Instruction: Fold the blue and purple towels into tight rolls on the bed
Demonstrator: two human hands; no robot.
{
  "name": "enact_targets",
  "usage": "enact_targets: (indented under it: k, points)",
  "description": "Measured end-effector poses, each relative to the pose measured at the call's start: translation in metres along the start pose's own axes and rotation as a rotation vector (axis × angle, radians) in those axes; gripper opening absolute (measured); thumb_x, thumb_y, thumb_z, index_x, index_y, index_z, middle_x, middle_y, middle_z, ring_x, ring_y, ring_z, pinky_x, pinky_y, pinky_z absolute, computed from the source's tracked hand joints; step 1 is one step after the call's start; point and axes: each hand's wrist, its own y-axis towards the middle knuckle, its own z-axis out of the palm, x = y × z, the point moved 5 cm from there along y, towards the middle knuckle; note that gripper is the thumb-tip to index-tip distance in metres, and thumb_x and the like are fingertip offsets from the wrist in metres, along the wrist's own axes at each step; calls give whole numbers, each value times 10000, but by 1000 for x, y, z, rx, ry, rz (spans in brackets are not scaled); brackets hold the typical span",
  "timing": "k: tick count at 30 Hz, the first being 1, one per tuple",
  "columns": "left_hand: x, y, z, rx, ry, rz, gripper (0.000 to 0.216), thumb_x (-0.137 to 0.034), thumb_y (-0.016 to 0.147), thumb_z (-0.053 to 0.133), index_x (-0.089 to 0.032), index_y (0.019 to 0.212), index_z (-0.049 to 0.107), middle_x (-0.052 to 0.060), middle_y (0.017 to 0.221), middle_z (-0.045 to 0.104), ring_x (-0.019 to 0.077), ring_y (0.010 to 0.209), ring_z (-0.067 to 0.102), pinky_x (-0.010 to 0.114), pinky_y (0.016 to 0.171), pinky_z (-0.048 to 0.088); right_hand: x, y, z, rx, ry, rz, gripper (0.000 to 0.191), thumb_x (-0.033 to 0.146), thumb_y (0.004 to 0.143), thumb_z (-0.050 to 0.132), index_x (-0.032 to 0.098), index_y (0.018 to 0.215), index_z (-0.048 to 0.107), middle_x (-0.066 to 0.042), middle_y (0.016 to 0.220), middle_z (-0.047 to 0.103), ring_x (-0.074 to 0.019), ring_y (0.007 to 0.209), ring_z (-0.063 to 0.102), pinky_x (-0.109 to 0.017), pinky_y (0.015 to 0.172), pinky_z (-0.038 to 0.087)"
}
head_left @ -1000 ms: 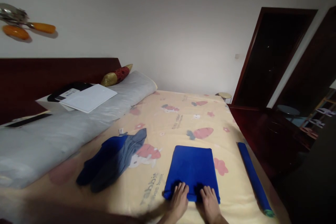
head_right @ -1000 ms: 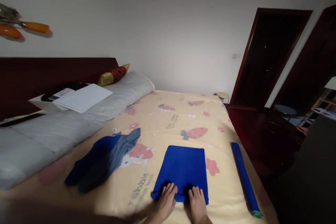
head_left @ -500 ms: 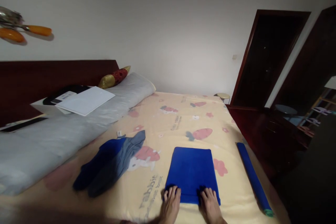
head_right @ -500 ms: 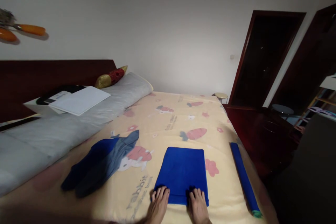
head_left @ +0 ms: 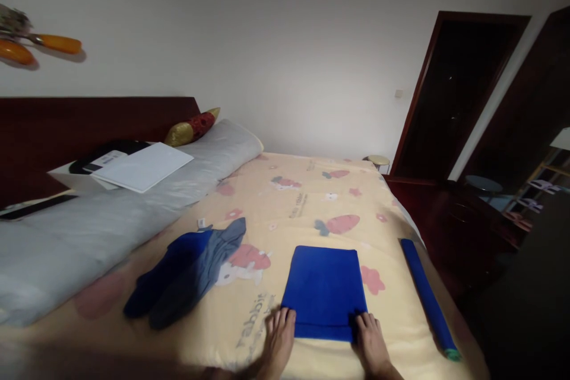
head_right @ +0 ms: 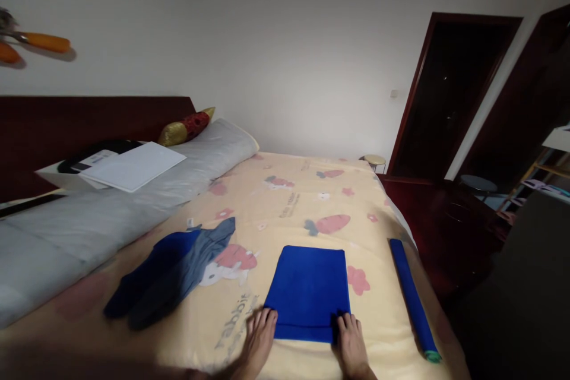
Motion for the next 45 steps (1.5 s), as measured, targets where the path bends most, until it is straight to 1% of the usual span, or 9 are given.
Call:
enact_targets:
  k: [4,10,18,26,30,35,37,42,45]
  points:
    - [-16,-3,6,-120,-1,-18,354,-188,943,360,-251,1149,641,64,1171,646,240,1134,535,463,1021,361,16,1,1,-50,-9,-18,414,67,671,546,229,1046,615,-63,1041,614,-261,983,531,-395,926,375]
    - [-72,-12,43,-98,-80,231,413,-116,900,380,-272,1204,612,9,1236,640,173,1174,541,337,1014,409,78,4,23,-39,165,-214,301,134,844,508,260,1108,581,-12,1019,644,-190,936,574,-319,884,380]
    - [9,0,6,-211,12,21,438,-56,862,390,-245,1165,644,55,1218,637,217,1149,540,424,1036,368,7,3,-26,-45,1,-179,226,139,796,520,238,963,635,-43,983,646,-230,943,551,-372,896,359]
    - [-74,-3,42,-126,-130,245,484,-66,862,353,-245,1245,588,29,1253,634,173,1167,561,331,1000,441,88,13,18,37,224,-250,374,195,851,492,257,1213,562,-37,1207,634,-202,1098,556,-331,970,364]
    - [-39,-3,29,-142,-87,222,503,-50,864,359,-257,1277,560,35,1285,610,181,1202,529,359,1015,411,48,11,17,69,123,-156,539,97,764,456,270,1266,549,-14,1333,573,-215,1206,512,-367,1021,330]
    - [21,6,-6,-285,-9,-92,358,-135,921,386,-225,1159,637,78,1181,651,234,1130,559,431,956,416,-3,8,-16,54,5,-2,561,102,682,478,230,1212,606,-48,1288,601,-266,1168,525,-416,1012,330]
    - [11,8,-6,-304,-45,-92,342,-170,929,390,-228,1156,641,78,1182,652,236,1124,566,428,952,427,12,12,-19,46,37,0,544,121,681,492,222,1201,615,-60,1278,605,-265,1163,524,-407,1021,326]
    - [-64,5,24,-169,-185,245,468,-110,903,308,-224,1256,593,58,1252,638,167,1163,571,315,989,446,85,27,9,114,207,-97,539,141,747,473,247,1264,580,-45,1302,596,-219,1199,521,-343,1032,330]
    - [-68,1,33,-98,-179,286,482,-141,913,309,-234,1333,525,51,1329,595,167,1216,537,324,1004,438,85,26,27,153,193,-65,568,127,740,463,249,1285,566,-41,1345,563,-222,1238,502,-346,1041,328]
